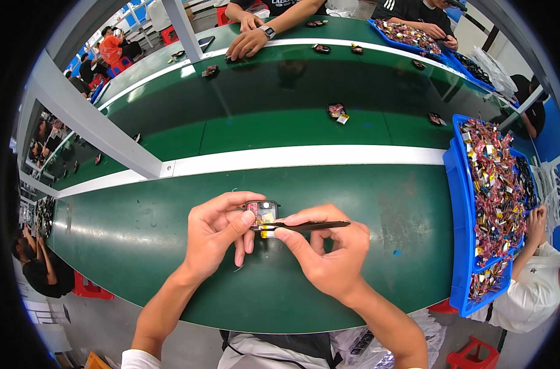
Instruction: Assemble small electronic components by applying adhesive and connecting parts using tweezers.
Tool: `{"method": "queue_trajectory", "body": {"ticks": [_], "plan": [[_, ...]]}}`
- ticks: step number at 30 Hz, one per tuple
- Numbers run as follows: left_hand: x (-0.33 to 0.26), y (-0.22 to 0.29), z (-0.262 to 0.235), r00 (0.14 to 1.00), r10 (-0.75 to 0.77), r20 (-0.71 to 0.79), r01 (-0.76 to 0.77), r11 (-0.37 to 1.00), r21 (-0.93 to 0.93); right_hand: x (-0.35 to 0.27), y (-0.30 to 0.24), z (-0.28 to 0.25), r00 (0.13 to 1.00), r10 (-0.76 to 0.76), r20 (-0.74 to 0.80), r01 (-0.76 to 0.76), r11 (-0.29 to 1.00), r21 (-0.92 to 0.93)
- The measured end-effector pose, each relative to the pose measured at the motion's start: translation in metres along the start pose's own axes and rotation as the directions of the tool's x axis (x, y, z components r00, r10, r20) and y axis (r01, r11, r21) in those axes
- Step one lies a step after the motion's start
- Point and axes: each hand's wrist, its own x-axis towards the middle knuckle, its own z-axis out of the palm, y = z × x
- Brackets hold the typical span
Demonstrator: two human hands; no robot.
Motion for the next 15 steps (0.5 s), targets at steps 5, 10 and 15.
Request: {"method": "queue_trajectory", "body": {"ticks": [5, 10, 15], "plan": [[0.0001, -0.0004, -0.0001, 0.999, -0.005, -0.039, 0.005, 1.000, 0.001, 0.0010, -0.0042, 0.0027, 0.996, -0.084, -0.039, 0.083, 0.996, -0.027], [0.0007, -0.0006, 0.0022, 0.996, -0.005, -0.094, 0.008, 0.999, 0.032, 0.0010, -0.0027, 0.0005, 0.982, -0.186, 0.024, 0.186, 0.982, -0.015], [-0.0016, 0.0010, 0.0060, 0.996, 0.005, -0.094, 0.003, 0.996, 0.089, 0.0022, -0.0002, 0.0057, 0.957, -0.280, 0.069, 0.287, 0.949, -0.128]]}}
